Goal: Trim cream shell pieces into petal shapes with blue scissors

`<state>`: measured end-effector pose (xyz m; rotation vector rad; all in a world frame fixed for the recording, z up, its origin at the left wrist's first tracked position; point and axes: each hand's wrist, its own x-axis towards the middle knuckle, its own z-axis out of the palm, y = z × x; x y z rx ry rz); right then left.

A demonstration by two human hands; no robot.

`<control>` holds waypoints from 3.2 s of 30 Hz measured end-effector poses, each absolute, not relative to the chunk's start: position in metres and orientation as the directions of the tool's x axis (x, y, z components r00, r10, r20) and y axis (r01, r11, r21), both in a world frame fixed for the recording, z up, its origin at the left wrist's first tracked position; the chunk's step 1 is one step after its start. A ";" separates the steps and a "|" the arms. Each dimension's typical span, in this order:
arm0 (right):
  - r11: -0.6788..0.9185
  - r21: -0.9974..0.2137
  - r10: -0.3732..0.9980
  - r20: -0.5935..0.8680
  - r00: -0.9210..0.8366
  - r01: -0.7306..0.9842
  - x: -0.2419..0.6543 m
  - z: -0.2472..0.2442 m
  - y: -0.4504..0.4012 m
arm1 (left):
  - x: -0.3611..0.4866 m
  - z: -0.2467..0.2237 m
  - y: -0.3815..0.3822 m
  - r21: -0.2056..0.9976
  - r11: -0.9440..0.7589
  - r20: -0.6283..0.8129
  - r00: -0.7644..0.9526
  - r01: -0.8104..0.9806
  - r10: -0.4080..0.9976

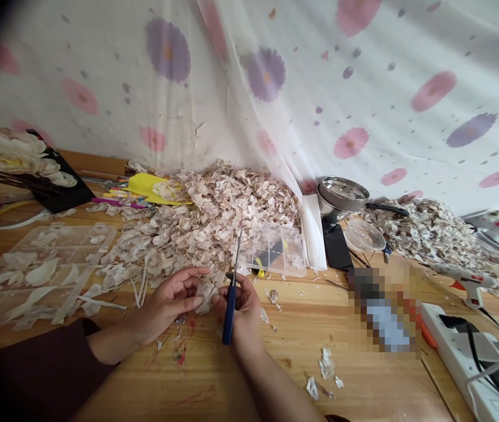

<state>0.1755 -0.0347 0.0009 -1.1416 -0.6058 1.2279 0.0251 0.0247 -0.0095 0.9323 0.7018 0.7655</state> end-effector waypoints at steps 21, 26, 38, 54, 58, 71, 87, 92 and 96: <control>0.069 -0.985 0.998 0.069 0.006 -0.158 0.166 -0.023 -0.054 | 0.013 0.048 0.049 0.709 0.307 -0.104 0.336 -0.635 0.936; 0.032 -0.973 0.998 0.021 0.053 -0.228 0.158 -0.030 -0.059 | 0.017 0.051 0.044 0.780 0.280 -0.124 0.300 -0.560 0.946; 0.026 -0.920 0.975 0.110 -0.195 -0.390 0.165 -0.047 -0.055 | 0.020 0.036 0.037 0.891 0.190 -0.086 0.258 -0.412 0.962; 0.031 -0.961 0.983 0.079 -0.166 -0.274 0.169 -0.050 -0.052 | 0.020 0.034 0.041 0.886 0.196 -0.092 0.255 -0.420 0.963; 0.033 -0.959 0.980 0.086 -0.179 -0.281 0.166 -0.035 -0.049 | 0.020 0.036 0.041 0.885 0.199 -0.102 0.242 -0.421 0.965; -0.032 -0.944 0.998 -0.045 0.033 -0.328 0.152 -0.021 -0.052 | 0.017 0.036 0.043 0.882 0.181 -0.084 0.231 -0.436 0.969; 0.125 -0.934 0.969 0.042 0.243 -0.336 0.169 -0.007 -0.046 | 0.028 0.022 0.018 0.869 0.341 -0.163 0.443 -0.359 0.882; 0.064 -0.913 0.945 -0.075 0.320 -0.402 0.171 0.003 -0.039 | 0.032 0.005 0.005 0.893 0.367 -0.169 0.559 -0.262 0.811; 0.010 -0.901 0.918 -0.163 0.361 -0.433 0.172 0.005 -0.038 | 0.030 -0.004 0.006 0.911 0.344 -0.162 0.567 -0.229 0.808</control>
